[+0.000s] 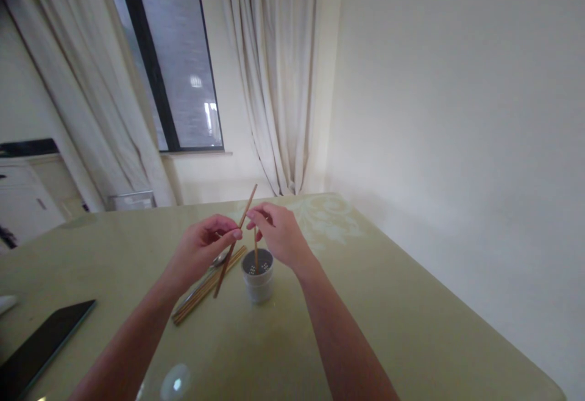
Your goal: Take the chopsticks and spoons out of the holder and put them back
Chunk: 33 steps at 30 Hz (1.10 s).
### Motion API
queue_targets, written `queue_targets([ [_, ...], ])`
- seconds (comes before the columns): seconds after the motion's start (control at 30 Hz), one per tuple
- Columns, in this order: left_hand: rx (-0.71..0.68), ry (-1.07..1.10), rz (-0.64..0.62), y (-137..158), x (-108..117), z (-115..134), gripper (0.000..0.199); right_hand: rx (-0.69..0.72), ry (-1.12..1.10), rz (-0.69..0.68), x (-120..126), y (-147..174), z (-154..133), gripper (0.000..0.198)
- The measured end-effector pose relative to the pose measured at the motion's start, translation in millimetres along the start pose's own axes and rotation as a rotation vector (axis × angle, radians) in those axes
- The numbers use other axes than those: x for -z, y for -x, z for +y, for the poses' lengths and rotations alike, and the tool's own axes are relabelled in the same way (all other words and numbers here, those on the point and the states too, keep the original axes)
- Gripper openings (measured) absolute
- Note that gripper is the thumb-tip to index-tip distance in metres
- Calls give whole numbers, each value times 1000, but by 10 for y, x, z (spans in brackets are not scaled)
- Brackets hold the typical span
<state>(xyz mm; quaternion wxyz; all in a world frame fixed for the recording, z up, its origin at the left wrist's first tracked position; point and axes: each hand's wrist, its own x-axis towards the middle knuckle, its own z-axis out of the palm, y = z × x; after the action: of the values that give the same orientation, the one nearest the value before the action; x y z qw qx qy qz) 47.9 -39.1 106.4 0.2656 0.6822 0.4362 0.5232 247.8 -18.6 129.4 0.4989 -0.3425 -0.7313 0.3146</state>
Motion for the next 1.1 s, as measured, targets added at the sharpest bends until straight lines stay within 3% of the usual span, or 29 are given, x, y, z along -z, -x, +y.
queue_targets([
  [0.2,-60,5,45,48,-64,126,27,31,-155,-39,-72,21,-114,20],
  [0.3,-71,-151,32,26,-22,68,31,22,-197,61,8,18,-115,23],
  [0.43,85,-524,-97,-15,53,-265,26,62,-94,271,203,-4,-51,26],
  [0.53,256,-813,-228,7,64,-607,22,44,41,333,284,-31,75,24],
  [0.73,384,-964,-320,125,9,-1026,16,-134,258,236,163,-78,346,16],
  [1.1,443,-996,-358,154,18,-1132,10,-267,470,65,-8,-70,563,33],
])
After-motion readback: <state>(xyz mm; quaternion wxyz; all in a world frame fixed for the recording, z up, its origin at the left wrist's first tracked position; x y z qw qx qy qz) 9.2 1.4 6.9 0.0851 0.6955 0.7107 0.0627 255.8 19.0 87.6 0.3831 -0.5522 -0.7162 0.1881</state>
